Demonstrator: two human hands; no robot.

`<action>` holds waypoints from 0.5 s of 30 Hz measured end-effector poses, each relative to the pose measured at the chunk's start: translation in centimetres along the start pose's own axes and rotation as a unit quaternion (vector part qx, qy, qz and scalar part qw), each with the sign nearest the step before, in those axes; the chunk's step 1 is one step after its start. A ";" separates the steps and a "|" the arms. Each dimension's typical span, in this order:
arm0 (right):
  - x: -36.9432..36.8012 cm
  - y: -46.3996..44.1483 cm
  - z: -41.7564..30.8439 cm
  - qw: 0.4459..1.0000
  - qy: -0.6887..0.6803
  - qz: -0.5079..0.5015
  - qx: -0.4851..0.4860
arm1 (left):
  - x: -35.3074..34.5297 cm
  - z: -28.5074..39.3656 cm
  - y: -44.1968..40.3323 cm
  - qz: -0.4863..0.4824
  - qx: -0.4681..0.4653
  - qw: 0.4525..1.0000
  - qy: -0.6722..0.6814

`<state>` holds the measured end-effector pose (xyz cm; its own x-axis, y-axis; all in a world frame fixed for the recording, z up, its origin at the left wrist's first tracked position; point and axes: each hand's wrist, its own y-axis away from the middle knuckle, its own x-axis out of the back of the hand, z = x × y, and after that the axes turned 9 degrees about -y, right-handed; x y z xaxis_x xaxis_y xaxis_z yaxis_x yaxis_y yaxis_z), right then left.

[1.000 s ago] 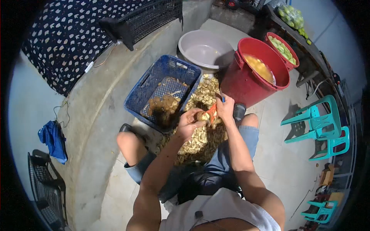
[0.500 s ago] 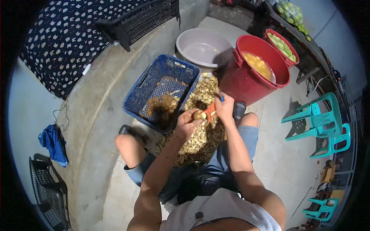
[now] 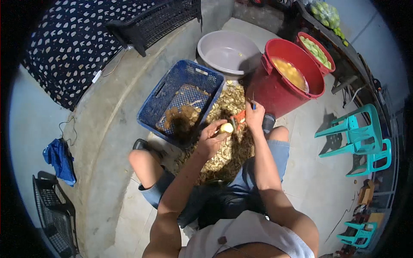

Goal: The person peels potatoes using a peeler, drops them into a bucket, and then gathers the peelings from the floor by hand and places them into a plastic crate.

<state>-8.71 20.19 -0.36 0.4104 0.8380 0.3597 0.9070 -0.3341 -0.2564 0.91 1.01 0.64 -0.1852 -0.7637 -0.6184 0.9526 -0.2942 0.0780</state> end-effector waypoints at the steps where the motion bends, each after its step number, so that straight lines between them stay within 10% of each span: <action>1: -0.1 0.6 -0.4 0.998 0.006 -0.016 0.062 | 0.5 -0.7 -0.2 0.017 -0.006 1.000 -0.009; 8: 0.1 0.1 -0.4 0.999 0.035 -0.032 -0.010 | 1.1 -0.8 -0.4 -0.029 -0.006 0.997 0.067; 10: -0.5 1.0 -0.7 0.989 -0.047 0.004 0.137 | 0.8 -0.6 -0.5 -0.012 -0.007 0.999 0.046; 15: 0.0 -0.7 1.1 0.999 0.030 -0.011 -0.009 | 0.4 -1.0 -0.1 -0.027 -0.018 0.999 0.030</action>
<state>-9.42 20.92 -1.13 0.3954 0.8176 0.4186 0.9169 -0.3242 -0.2329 1.01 1.31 -0.33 -0.2235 -0.7113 -0.6665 0.9498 -0.3126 0.0152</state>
